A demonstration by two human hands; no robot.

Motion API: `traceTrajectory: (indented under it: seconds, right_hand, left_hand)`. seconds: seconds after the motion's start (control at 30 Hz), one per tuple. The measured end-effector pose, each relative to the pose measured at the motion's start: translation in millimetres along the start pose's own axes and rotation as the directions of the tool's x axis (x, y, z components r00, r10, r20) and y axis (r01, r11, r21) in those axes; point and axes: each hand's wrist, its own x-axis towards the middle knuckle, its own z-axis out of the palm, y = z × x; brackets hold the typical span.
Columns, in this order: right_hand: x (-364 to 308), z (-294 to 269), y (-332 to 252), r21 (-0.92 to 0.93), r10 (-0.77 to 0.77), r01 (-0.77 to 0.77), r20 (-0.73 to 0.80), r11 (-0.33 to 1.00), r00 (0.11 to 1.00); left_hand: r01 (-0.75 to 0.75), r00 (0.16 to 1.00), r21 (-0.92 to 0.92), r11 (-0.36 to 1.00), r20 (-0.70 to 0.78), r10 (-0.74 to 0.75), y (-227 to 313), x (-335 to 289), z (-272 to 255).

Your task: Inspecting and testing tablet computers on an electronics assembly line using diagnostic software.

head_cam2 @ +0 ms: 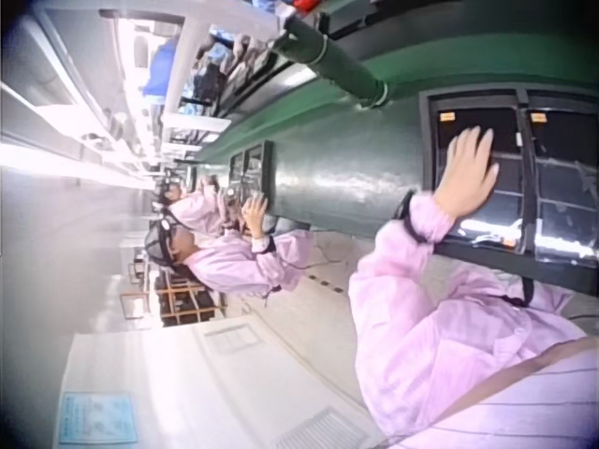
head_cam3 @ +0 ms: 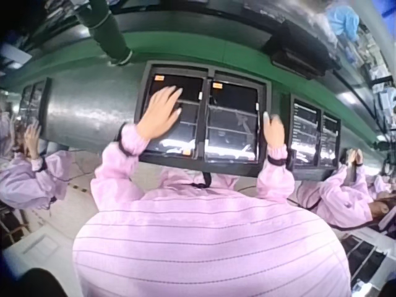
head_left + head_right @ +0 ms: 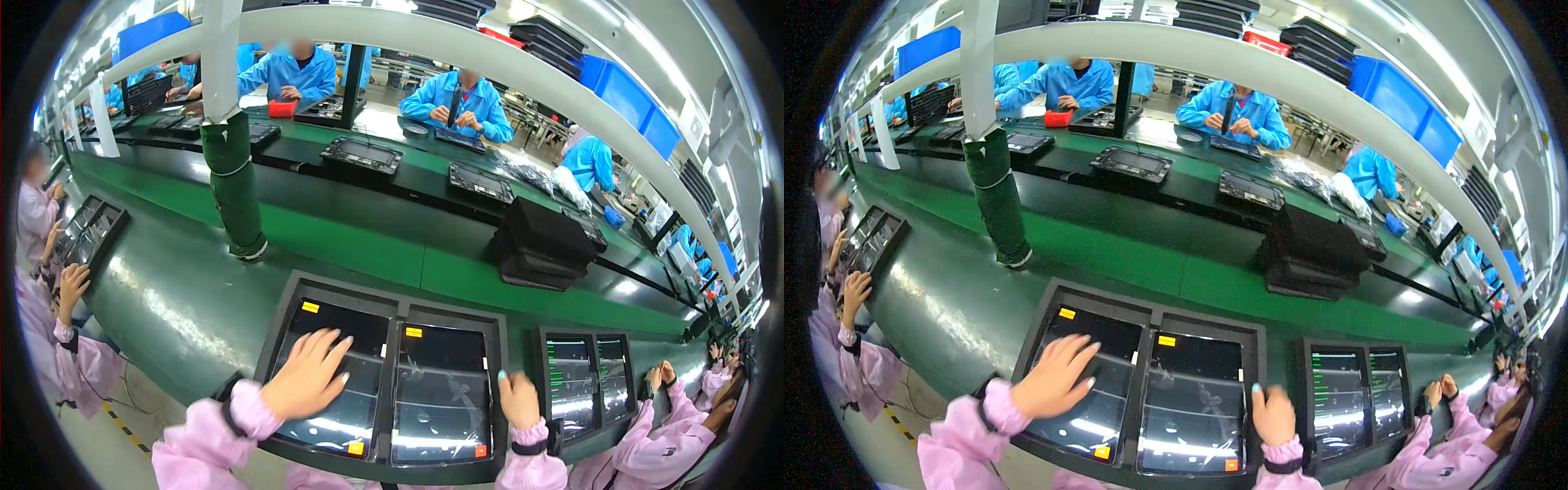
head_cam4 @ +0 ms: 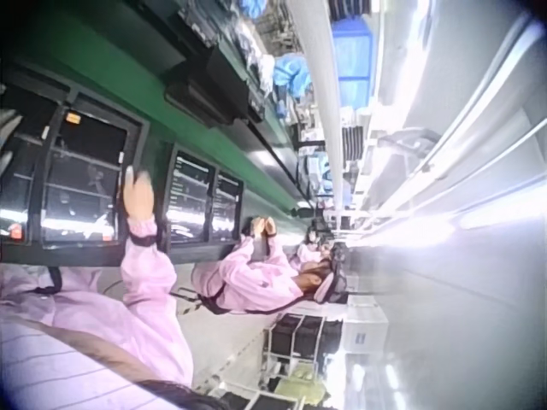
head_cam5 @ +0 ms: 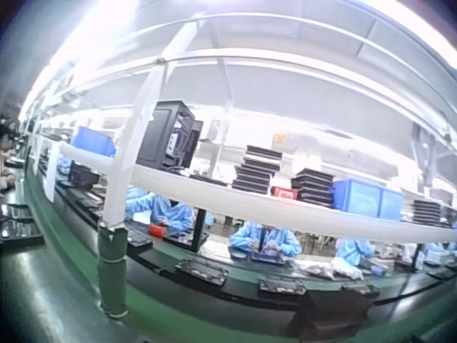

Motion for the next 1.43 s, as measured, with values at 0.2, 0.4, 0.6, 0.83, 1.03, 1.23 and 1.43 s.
traceTrajectory:
  seconds: [0.2,0.4,0.6,0.83,1.03,1.23,1.43]
  right_hand:
    - [-22,28,-28,0.196,-0.153,0.166,-0.080,0.967,0.985]
    - [-49,76,-114,0.598,-0.438,0.319,0.060,0.735,0.897]
    - [-43,35,-90,0.265,-0.678,0.664,-0.048,0.699,0.734]
    - [-17,7,66,-0.172,-0.126,0.046,-0.491,0.984,0.862]
    - [-20,12,82,-0.205,-0.193,0.089,-0.570,0.975,0.799]
    - [9,26,91,-0.328,-0.185,0.009,-0.509,0.945,0.840]
    - [-3,18,99,-0.224,-0.186,0.088,-0.464,0.971,0.866]
  left_hand:
    - [0.013,0.992,-0.428,0.904,0.120,0.042,72,-90,-4]
    - [-0.211,0.977,-0.404,0.890,-0.047,0.210,112,-80,28]
    - [-0.096,0.984,-0.005,0.995,0.153,0.096,55,-99,28]
    - [-0.047,0.999,0.170,0.984,0.036,0.041,8,-110,9]
    - [0.134,0.987,0.255,0.958,-0.124,-0.105,-46,-117,-4]
    - [0.408,0.887,0.237,0.881,-0.329,-0.323,-85,-170,-32]
    - [0.476,0.860,0.240,0.846,-0.326,-0.392,-114,-166,-37]
